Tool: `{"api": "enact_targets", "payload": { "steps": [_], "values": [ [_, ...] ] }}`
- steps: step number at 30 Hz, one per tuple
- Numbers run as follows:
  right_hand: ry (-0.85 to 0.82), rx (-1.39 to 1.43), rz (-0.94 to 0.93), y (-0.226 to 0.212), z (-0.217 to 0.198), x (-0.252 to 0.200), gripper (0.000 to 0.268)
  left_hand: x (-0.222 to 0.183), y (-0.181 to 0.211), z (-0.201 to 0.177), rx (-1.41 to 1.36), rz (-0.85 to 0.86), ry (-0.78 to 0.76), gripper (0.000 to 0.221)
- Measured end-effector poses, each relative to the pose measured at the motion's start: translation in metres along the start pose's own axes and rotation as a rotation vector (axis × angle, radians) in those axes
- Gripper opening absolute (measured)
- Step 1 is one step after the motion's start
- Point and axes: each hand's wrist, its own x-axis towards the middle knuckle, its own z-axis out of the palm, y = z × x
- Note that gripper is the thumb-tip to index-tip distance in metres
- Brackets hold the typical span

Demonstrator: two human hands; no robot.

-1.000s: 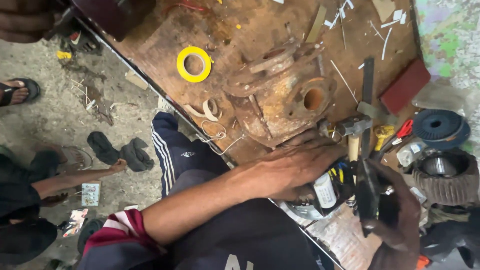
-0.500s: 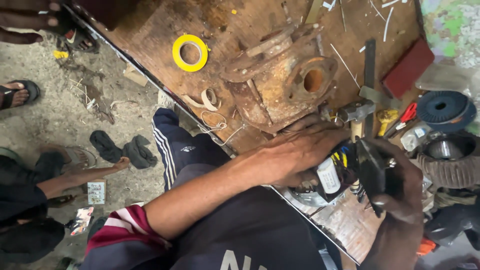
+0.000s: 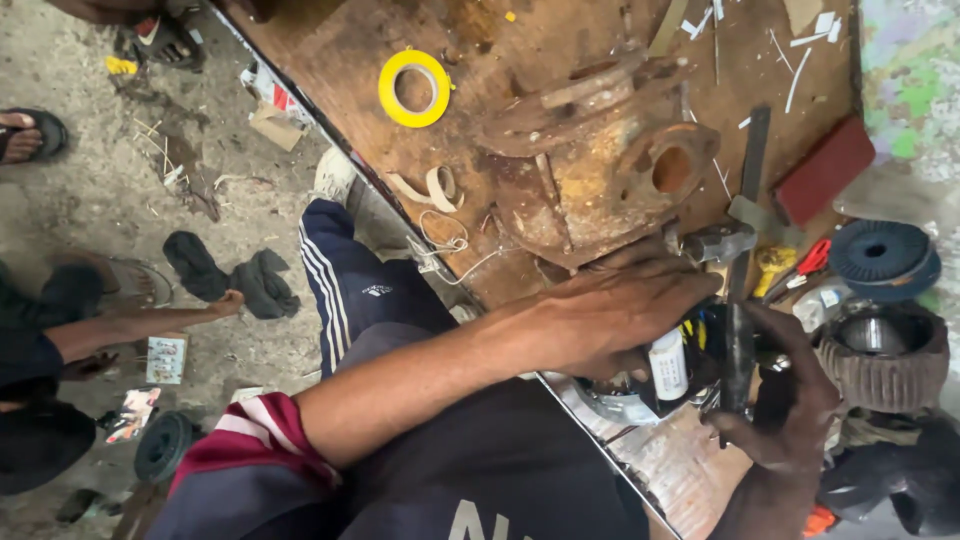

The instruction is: The person wraps a blue wire around a black motor housing and presses the housing onto a rusty mounting bracket on the workbench, holding it in place. They then pick up a long screwdriver and work on the motor assembly while other people handle parts nearby.

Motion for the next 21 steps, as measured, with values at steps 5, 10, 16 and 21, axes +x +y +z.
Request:
{"api": "enact_targets", "payload": {
  "steps": [5,10,16,21],
  "values": [
    [-0.048,0.023,0.144,0.011,-0.018,-0.007,0.110,-0.001,-0.001,0.002,-0.034,0.001,0.009,0.109],
    [-0.081,0.021,0.079,0.009,-0.017,-0.003,0.105,0.001,-0.003,0.007,-0.032,0.006,0.026,0.111],
    [-0.057,0.013,0.156,0.007,-0.016,-0.004,0.112,-0.001,-0.001,0.004,-0.042,-0.002,0.029,0.113],
    [-0.055,0.067,0.135,0.004,-0.013,-0.004,0.108,0.000,0.000,0.003,-0.024,-0.016,0.005,0.116]
  ]
}}
